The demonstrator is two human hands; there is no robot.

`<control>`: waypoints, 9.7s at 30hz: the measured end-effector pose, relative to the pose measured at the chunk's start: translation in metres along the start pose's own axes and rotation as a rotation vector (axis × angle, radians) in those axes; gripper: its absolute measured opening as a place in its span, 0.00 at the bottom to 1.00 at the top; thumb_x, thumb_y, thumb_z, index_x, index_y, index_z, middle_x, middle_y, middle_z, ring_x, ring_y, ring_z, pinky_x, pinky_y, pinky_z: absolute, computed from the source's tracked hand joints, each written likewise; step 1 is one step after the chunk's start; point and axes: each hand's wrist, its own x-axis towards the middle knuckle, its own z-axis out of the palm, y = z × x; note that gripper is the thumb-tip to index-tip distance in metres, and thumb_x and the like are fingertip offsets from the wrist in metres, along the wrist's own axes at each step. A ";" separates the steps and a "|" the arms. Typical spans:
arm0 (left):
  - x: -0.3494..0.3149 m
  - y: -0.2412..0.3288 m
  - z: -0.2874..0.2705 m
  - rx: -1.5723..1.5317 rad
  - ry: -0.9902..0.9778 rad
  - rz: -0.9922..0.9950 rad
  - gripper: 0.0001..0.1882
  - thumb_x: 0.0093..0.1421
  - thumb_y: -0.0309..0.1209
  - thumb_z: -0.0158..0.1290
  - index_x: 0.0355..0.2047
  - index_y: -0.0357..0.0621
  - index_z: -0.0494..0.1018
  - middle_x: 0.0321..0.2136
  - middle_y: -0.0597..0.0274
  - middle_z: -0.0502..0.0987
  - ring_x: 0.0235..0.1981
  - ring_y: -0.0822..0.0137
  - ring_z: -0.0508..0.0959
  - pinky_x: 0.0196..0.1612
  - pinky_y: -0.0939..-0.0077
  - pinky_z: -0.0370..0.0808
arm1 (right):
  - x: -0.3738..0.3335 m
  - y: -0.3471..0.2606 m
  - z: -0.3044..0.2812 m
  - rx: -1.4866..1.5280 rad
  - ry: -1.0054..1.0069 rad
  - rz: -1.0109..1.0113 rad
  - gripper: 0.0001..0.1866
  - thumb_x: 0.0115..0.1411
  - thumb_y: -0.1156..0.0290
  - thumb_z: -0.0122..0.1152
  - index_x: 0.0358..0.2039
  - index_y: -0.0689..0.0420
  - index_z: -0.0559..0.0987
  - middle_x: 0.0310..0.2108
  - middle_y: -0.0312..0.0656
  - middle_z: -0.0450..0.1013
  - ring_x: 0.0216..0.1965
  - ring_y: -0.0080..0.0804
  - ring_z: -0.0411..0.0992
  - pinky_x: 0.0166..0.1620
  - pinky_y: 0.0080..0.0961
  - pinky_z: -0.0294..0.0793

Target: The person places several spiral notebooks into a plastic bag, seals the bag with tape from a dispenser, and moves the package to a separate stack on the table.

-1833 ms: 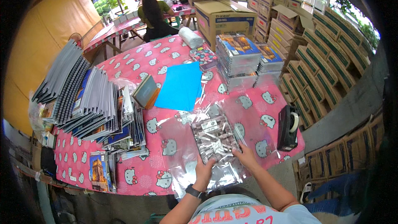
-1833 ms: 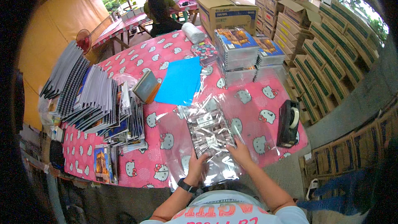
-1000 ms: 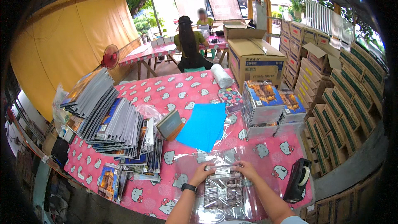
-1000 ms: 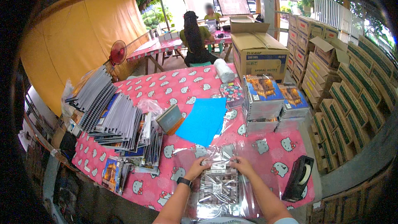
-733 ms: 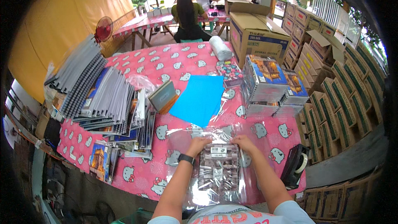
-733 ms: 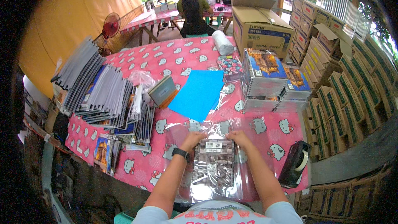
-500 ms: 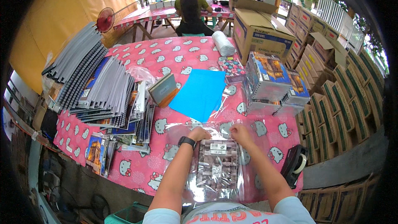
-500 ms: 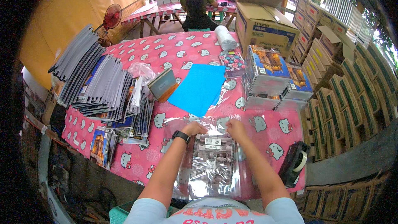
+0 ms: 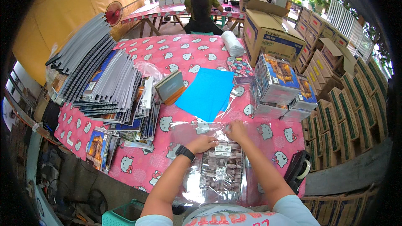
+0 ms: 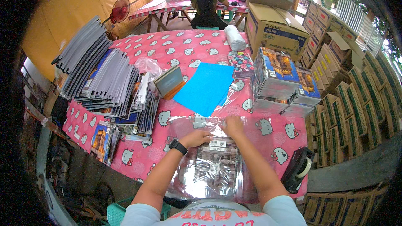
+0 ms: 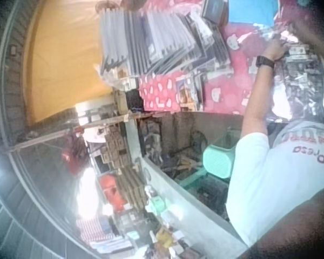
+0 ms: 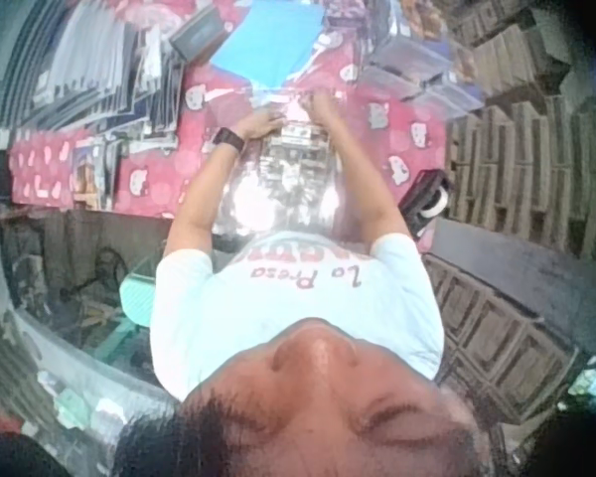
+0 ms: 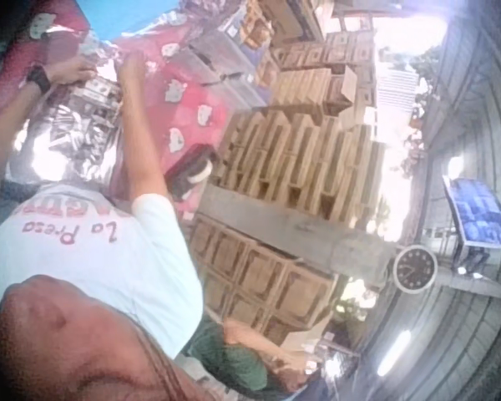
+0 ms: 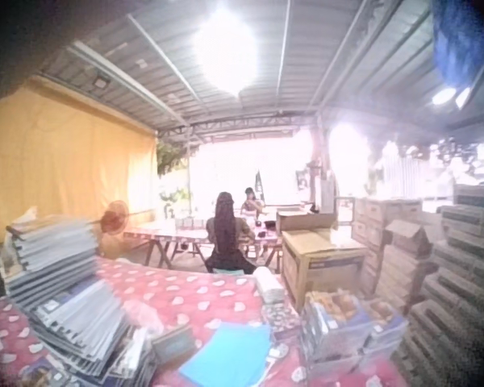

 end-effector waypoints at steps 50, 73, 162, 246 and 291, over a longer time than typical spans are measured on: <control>-0.054 0.065 0.053 0.479 0.655 0.259 0.17 0.53 0.37 0.52 0.42 0.45 0.73 0.42 0.62 0.72 0.51 0.58 0.65 0.59 0.49 0.47 | -0.342 0.091 -0.107 -0.037 0.748 0.843 0.14 0.53 0.70 0.59 0.38 0.65 0.73 0.36 0.41 0.72 0.37 0.35 0.68 0.42 0.29 0.66; -0.045 0.050 0.064 0.350 0.741 0.246 0.13 0.53 0.35 0.52 0.39 0.50 0.74 0.40 0.64 0.71 0.54 0.58 0.63 0.57 0.36 0.44 | -0.046 -0.041 -0.041 0.072 -0.301 0.480 0.26 0.46 0.50 0.64 0.32 0.64 0.78 0.34 0.53 0.74 0.36 0.45 0.74 0.37 0.35 0.72; -0.183 0.141 -0.024 0.569 0.197 0.281 0.44 0.42 0.62 0.54 0.59 0.65 0.58 0.62 0.68 0.54 0.63 0.55 0.49 0.57 0.33 0.42 | -0.122 -0.047 -0.172 1.221 -0.180 0.007 0.28 0.46 0.70 0.64 0.50 0.58 0.71 0.53 0.42 0.64 0.50 0.30 0.64 0.52 0.28 0.63; -0.142 0.118 -0.033 -0.205 0.656 0.319 0.33 0.43 0.53 0.60 0.46 0.48 0.70 0.53 0.55 0.65 0.57 0.53 0.59 0.58 0.49 0.52 | -0.122 -0.108 -0.187 0.864 0.260 -0.410 0.15 0.47 0.71 0.65 0.37 0.57 0.76 0.33 0.38 0.73 0.33 0.30 0.69 0.38 0.25 0.67; -0.139 0.108 -0.029 -0.026 0.648 0.263 0.11 0.47 0.36 0.59 0.29 0.43 0.77 0.28 0.50 0.74 0.32 0.50 0.73 0.36 0.61 0.69 | -0.089 -0.120 -0.164 0.354 0.006 -0.363 0.07 0.45 0.74 0.63 0.27 0.59 0.77 0.25 0.41 0.69 0.29 0.36 0.67 0.33 0.30 0.67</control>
